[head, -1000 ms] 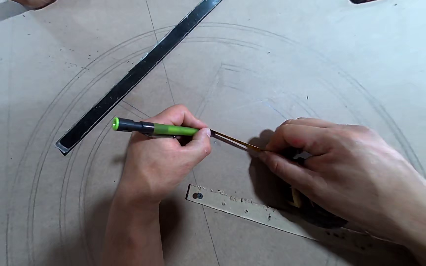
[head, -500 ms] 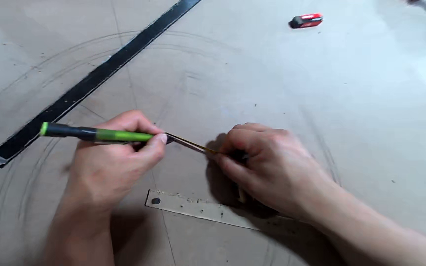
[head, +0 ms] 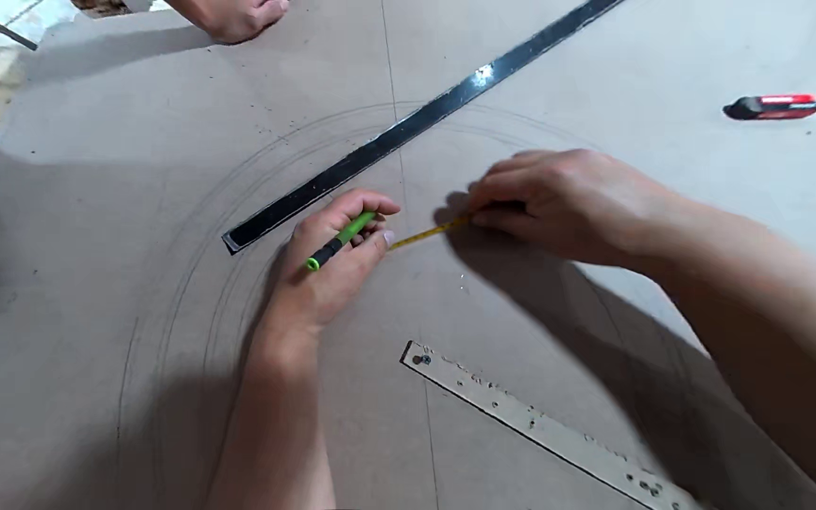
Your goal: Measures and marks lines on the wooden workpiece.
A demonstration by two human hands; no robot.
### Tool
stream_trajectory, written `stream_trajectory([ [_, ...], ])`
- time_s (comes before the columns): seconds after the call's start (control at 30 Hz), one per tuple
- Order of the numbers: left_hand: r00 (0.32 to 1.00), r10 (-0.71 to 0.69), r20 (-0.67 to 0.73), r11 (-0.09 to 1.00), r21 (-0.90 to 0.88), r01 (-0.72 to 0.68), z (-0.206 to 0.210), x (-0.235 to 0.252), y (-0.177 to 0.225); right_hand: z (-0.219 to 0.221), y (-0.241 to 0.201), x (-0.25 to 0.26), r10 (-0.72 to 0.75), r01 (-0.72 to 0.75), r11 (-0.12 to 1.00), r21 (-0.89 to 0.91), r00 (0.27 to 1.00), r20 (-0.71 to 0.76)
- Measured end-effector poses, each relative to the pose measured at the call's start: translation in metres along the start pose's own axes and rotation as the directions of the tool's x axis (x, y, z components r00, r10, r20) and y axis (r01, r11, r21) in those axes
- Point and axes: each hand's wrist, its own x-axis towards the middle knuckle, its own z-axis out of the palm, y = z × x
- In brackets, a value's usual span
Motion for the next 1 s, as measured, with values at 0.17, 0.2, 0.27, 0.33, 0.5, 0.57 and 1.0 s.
stream_trajectory([
  [0.17,1.0,0.007,0.014,0.999,0.042,-0.007,-0.012,0.001,-0.004,0.019,0.012,0.039,-0.043,0.047,0.999,0.023,0.987,-0.155],
  [0.2,1.0,0.005,0.019,0.998,0.07,-0.007,-0.013,-0.001,-0.004,0.026,0.011,0.04,-0.075,0.076,0.997,-0.004,0.976,-0.206],
  [0.27,0.999,0.023,0.028,0.996,0.088,-0.025,-0.014,0.0,-0.004,0.032,0.009,0.041,-0.131,0.122,0.991,-0.052,0.961,-0.243],
  [0.33,0.998,0.061,0.016,0.995,0.074,-0.062,-0.013,0.002,-0.008,0.031,0.012,0.047,-0.171,0.158,0.985,-0.076,0.961,-0.219],
  [0.5,0.976,-0.026,-0.215,0.99,0.132,0.056,0.015,-0.027,0.008,0.03,0.01,0.039,-0.167,0.162,0.986,-0.042,0.974,-0.155],
  [0.57,0.936,-0.049,-0.348,0.983,0.15,0.107,0.034,-0.037,0.011,0.029,0.005,0.035,-0.136,0.129,0.99,-0.053,0.98,-0.149],
  [1.0,0.927,0.005,-0.375,0.964,0.248,0.095,0.048,-0.042,0.013,0.036,-0.025,0.033,-0.261,0.258,0.965,-0.041,0.956,-0.135],
])
